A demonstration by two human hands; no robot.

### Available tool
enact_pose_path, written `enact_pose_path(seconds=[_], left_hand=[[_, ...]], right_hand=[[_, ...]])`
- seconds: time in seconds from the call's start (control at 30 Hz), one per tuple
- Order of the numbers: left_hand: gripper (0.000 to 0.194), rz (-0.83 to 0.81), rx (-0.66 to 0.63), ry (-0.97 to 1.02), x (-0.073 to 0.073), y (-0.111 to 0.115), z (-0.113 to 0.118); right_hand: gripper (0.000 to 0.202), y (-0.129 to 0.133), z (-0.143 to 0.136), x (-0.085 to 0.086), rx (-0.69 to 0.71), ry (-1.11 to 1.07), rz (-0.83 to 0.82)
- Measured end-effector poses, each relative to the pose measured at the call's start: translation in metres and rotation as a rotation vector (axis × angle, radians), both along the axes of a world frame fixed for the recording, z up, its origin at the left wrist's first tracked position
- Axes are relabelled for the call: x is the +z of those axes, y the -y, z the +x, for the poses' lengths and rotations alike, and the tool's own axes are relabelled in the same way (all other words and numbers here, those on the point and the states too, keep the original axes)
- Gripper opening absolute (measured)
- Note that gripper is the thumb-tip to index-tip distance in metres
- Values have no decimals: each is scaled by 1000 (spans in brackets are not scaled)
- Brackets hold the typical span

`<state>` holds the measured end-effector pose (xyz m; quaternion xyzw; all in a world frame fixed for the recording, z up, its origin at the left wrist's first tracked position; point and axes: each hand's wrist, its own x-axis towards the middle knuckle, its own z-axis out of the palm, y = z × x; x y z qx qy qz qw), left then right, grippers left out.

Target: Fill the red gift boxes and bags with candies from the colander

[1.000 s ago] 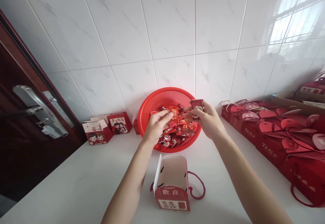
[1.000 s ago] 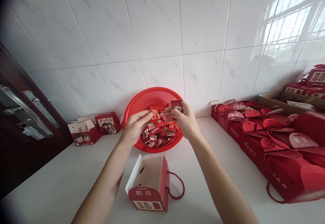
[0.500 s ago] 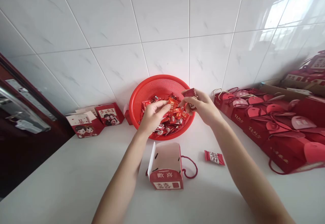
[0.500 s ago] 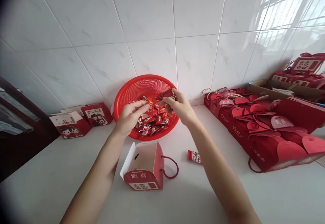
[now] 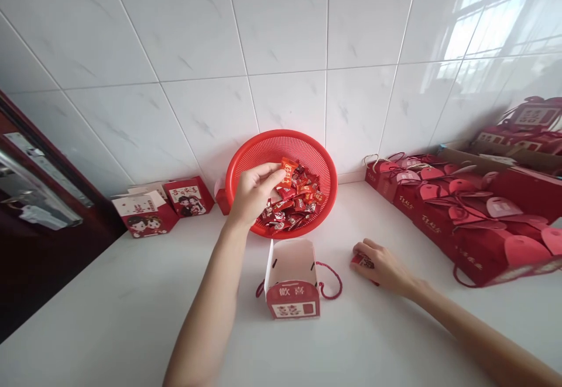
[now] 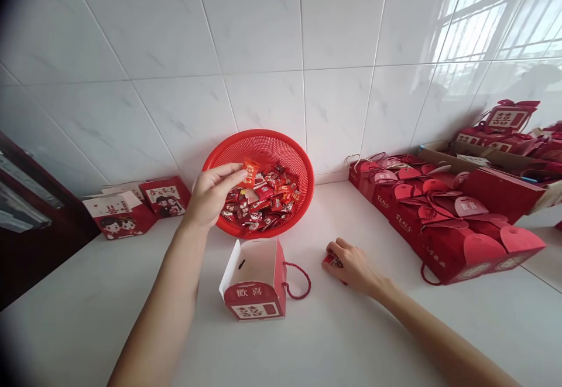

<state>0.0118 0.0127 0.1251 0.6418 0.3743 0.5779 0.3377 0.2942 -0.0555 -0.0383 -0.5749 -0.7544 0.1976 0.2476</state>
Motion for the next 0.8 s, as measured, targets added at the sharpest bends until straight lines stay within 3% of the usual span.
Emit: enact_pose_path(seconds=[0.07, 0.13, 0.23, 0.33, 0.43, 0.57, 0.8], left_hand=[[34, -9, -1, -5, -2, 0, 0], [38, -33, -40, -14, -4, -1, -1], [42, -30, -99, -52, -6, -1, -1], [43, -29, -139, -137, -8, -2, 2], [36, -4, -137, -255, -13, -3, 7], [23, 42, -116, -388, -19, -3, 13], [36, 74, -4, -455, -15, -11, -3]], right_hand=[[24, -1, -8, 2, 3, -243, -67], [34, -6, -18, 13, -27, -617, -193], [42, -18, -38, 41, -68, -1181, -323], [36, -30, -65, 73, -61, -1494, -425], [36, -37, -95, 97, 37, -1637, -470], [31, -43, -126, 115, 72, -1662, -321], [24, -55, -123, 135, -40, -1701, -245]])
